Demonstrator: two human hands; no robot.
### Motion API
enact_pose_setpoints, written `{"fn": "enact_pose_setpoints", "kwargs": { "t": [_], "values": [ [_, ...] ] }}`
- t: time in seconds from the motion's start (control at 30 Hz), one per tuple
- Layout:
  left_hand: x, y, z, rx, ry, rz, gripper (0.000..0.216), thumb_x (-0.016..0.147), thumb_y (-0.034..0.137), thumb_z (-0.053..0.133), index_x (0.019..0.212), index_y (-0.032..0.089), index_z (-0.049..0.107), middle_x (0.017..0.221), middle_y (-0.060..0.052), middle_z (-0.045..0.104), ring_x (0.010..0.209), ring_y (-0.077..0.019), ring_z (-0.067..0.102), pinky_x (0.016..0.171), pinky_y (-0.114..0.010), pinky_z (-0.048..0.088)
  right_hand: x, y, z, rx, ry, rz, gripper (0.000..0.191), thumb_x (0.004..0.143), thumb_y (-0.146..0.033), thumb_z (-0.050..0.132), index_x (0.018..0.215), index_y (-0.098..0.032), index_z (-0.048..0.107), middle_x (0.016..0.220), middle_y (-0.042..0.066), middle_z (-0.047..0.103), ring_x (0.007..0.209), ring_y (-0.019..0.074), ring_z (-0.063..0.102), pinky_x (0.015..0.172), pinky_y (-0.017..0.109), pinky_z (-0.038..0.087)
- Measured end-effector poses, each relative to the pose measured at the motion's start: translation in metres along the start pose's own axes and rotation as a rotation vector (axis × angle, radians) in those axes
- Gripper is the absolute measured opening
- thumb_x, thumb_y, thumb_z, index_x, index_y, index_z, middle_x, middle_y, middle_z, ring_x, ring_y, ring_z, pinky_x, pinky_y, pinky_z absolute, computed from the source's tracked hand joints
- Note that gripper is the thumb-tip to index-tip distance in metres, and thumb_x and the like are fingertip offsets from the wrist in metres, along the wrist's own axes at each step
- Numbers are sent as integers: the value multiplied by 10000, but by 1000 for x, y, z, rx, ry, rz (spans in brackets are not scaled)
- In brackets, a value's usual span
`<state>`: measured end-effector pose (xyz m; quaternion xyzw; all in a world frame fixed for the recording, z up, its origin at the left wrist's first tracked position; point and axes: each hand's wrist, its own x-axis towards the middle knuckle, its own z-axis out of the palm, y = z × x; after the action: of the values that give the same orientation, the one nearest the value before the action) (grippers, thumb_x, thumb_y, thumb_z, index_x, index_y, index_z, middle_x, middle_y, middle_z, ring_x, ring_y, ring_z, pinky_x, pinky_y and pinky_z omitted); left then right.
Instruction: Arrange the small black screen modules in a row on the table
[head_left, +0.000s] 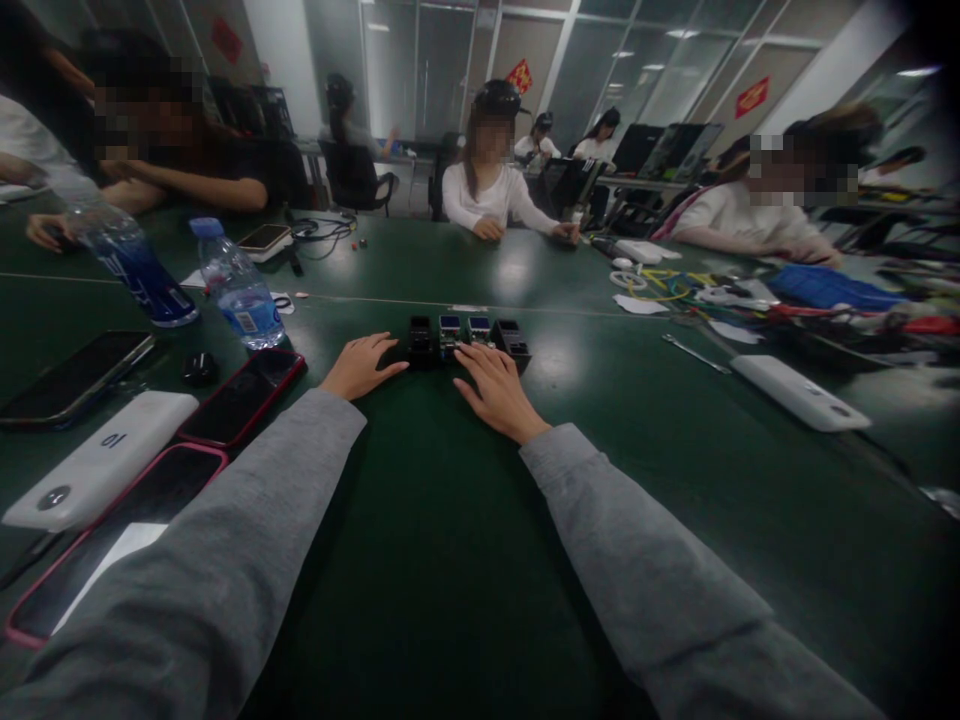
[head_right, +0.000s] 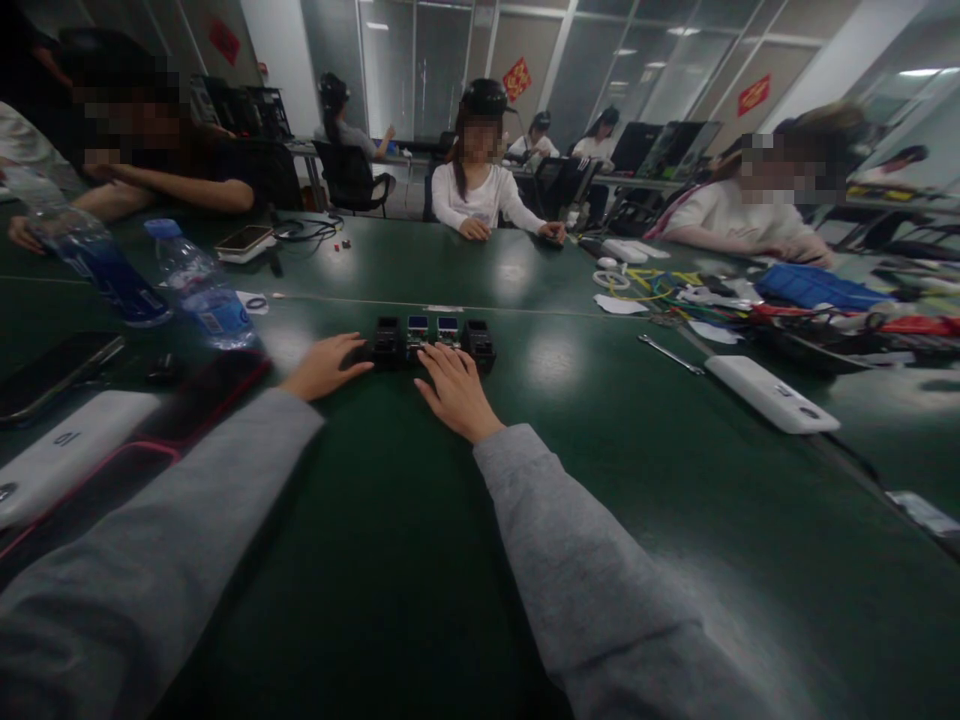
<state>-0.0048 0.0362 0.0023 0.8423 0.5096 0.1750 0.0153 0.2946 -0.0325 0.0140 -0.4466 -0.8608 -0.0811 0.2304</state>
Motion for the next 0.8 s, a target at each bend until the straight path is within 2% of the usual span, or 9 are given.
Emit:
{"fn": "enact_pose_setpoints", "kwargs": {
  "t": [0.57, 0.63, 0.8],
  "values": [
    [0, 2, -4, -19, -30, -12, 673, 1030, 671, 432, 1467, 179, 575, 1567, -155, 540, 1445, -321, 500, 1198, -517, 383, -1, 1, 1, 33, 29, -28, 479, 1105, -356, 404, 1552, -191, 459, 1588, 98, 471, 1481, 282, 381, 1209, 509, 329],
    [0, 0, -3, -25, -30, -9, 672, 1033, 675, 419, 1464, 186, 577, 1566, -151, 542, 1443, -320, 504, 1197, -521, 384, -1, 1, 1, 20, 63, 16, 459, 1103, -351, 394, 1522, -186, 485, 1581, 110, 474, 1483, 290, 373, 1210, 517, 325],
    [1, -3, -1, -36, -27, 11, 679, 1050, 671, 370, 1458, 172, 581, 1560, -157, 547, 1432, -310, 516, 1188, -516, 396, -1, 9, 6, -52, 193, 256, 427, 1069, -292, 390, 1426, -122, 552, 1499, 195, 517, 1464, 352, 377, 1190, 577, 335]
  ]
}}
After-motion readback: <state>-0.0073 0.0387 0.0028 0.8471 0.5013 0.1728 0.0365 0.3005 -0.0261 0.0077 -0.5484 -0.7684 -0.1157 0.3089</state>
